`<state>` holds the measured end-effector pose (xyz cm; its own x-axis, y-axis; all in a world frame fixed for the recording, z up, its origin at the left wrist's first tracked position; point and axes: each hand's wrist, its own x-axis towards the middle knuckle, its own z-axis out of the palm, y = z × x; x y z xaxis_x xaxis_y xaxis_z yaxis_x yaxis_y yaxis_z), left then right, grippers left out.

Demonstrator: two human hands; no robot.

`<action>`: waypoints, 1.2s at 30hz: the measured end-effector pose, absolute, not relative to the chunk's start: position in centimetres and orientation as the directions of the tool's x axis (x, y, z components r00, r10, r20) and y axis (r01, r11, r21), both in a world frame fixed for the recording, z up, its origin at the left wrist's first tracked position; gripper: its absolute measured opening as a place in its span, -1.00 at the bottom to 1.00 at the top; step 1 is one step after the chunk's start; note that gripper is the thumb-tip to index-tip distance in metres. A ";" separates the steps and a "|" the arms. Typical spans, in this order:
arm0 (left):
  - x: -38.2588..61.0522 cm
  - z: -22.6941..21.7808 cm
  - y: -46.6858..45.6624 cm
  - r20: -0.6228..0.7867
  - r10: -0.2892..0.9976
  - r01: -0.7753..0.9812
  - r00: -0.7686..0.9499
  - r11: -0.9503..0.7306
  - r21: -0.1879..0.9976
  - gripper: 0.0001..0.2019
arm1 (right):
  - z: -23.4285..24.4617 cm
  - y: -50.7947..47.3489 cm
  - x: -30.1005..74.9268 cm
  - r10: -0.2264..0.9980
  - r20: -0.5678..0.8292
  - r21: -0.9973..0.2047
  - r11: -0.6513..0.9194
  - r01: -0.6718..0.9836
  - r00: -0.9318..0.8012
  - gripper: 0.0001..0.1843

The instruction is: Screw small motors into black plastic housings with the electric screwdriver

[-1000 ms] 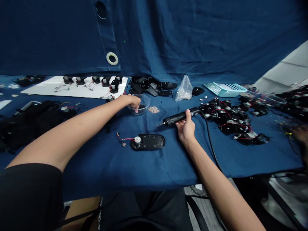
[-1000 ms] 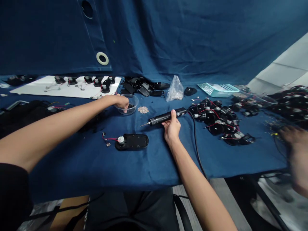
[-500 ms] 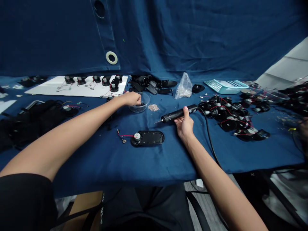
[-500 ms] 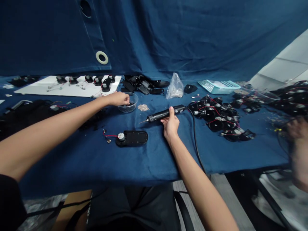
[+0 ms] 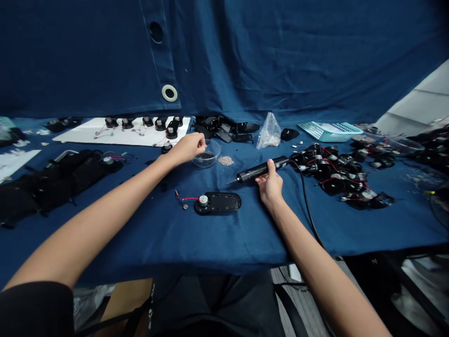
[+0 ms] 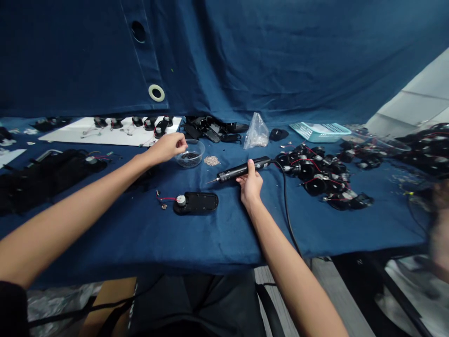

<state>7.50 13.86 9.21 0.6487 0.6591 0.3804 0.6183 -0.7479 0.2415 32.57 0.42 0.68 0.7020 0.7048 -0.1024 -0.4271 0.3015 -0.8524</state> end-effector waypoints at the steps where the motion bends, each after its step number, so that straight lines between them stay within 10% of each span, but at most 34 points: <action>1: 7.2 9.0 12.3 0.415 0.648 0.601 0.638 -0.757 0.257 -0.96 | 0.9 0.3 32.5 0.707 -0.114 -0.850 0.294 -0.437 0.698 -0.61; 7: 6.2 5.9 3.9 0.581 0.614 0.346 0.535 -0.786 0.513 -0.94 | 2.6 -0.8 32.0 0.781 -0.243 -0.777 0.198 -0.597 0.575 -0.66; 17: 7.0 3.8 1.3 0.371 0.722 -0.073 0.584 -0.408 0.910 -0.85 | 3.0 -1.3 30.5 0.899 -0.159 -0.830 0.102 -0.549 0.408 -0.62; 36: 7.2 3.4 1.0 0.394 0.726 -0.097 0.563 -0.416 0.904 -0.88 | 2.6 -1.0 29.8 0.892 -0.201 -0.819 0.073 -0.569 0.404 -0.61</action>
